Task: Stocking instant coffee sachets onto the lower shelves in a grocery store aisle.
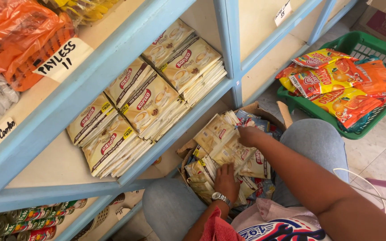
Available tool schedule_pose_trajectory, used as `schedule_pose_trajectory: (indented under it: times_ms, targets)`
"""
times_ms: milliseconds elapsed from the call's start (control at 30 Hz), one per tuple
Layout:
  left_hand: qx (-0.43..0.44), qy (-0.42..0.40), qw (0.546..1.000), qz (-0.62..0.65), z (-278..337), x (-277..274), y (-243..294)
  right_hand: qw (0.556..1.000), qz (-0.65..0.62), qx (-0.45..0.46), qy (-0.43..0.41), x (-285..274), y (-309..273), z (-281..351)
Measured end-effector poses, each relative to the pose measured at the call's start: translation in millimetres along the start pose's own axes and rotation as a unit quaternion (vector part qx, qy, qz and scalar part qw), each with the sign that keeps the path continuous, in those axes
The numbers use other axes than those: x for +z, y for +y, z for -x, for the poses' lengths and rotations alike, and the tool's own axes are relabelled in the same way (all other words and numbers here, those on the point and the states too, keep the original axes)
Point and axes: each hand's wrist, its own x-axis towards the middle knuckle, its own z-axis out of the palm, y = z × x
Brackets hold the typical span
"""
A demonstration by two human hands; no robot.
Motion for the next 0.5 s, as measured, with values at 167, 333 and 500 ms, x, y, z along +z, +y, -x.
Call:
schedule_pose_trajectory:
  times_ms: [167,333,500]
  targets:
    - [0.008,-0.054,0.997,0.052,5.5,-0.3,10.2,0.998,-0.055,-0.001,-0.013,35.2,12.0,-22.4]
    - [-0.018,-0.065,0.994,0.092,1.8,7.4,0.5,0.998,-0.053,0.002,-0.030,36.1,8.9,-22.9]
    - [0.029,-0.114,0.984,0.134,3.5,19.6,-7.5,0.998,-0.063,0.007,0.002,59.9,30.0,-49.8]
